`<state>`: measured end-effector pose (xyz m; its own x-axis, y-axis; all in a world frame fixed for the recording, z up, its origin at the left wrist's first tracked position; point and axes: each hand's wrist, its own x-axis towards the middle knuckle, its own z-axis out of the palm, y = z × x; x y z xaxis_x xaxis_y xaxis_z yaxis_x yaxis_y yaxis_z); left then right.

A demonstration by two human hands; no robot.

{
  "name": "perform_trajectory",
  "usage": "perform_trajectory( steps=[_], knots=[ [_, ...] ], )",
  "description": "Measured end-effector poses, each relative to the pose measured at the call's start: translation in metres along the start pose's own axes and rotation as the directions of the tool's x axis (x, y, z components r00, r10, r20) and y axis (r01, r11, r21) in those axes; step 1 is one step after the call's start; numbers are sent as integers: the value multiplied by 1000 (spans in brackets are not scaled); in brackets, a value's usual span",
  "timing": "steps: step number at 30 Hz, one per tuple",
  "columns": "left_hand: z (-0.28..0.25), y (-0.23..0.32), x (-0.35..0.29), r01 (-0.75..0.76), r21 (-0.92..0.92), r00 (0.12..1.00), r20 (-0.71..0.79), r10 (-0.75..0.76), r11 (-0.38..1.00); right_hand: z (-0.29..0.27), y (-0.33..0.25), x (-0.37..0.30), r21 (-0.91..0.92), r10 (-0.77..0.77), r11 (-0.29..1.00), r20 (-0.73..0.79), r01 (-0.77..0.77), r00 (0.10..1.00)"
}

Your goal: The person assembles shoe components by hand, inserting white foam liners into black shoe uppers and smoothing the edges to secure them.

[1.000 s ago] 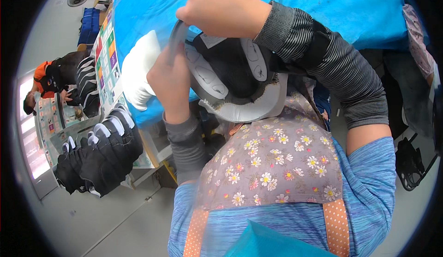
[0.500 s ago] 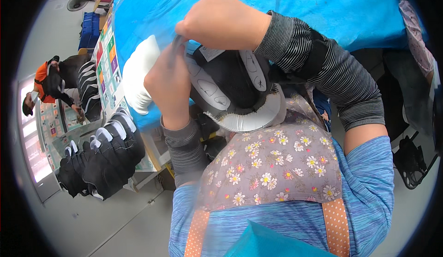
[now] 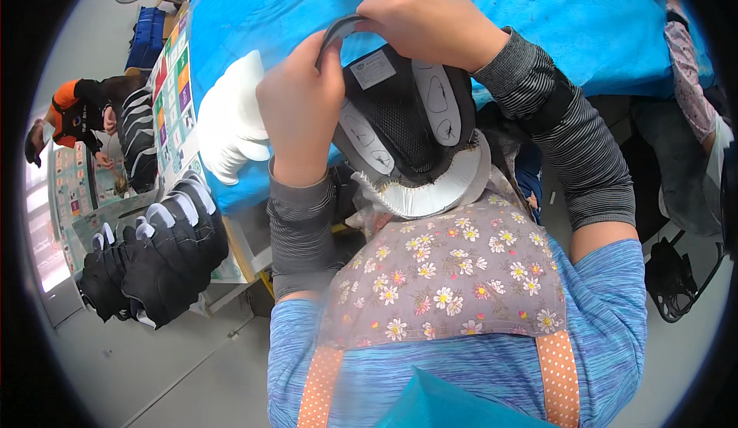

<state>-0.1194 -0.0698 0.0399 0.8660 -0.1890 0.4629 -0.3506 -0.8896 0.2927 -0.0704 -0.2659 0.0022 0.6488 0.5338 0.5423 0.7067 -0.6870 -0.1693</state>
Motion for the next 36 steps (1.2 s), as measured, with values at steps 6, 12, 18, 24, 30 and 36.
perform_trajectory(
  steps=[6, 12, 18, 24, 30, 36],
  knots=[
    [9, 9, 10, -65, 56, 997, 34, 63, 996, 4, 18, -17, 220, 101, 972, -64, -85, 993],
    [11, 12, 13, -9, 26, 997, 78, 7, 1000, 1, 26, -34, 231, 227, 947, 19, -225, 974],
    [15, 9, 14, -25, 82, 999, 30, 22, 996, 13, 18, -36, 137, 238, 965, -110, -223, 965],
    [9, 15, 10, 42, 69, 995, 93, -48, 997, 7, 31, -49, 275, 184, 952, -151, -137, 971],
    [11, 8, 7, 31, 53, 999, 31, -33, 998, -5, 14, -53, 258, 229, 945, -80, -202, 970],
    [-5, 9, -13, 145, 38, 983, 110, -148, 989, 0, 0, -51, 21, 256, 966, -202, -257, 945]
  ],
)
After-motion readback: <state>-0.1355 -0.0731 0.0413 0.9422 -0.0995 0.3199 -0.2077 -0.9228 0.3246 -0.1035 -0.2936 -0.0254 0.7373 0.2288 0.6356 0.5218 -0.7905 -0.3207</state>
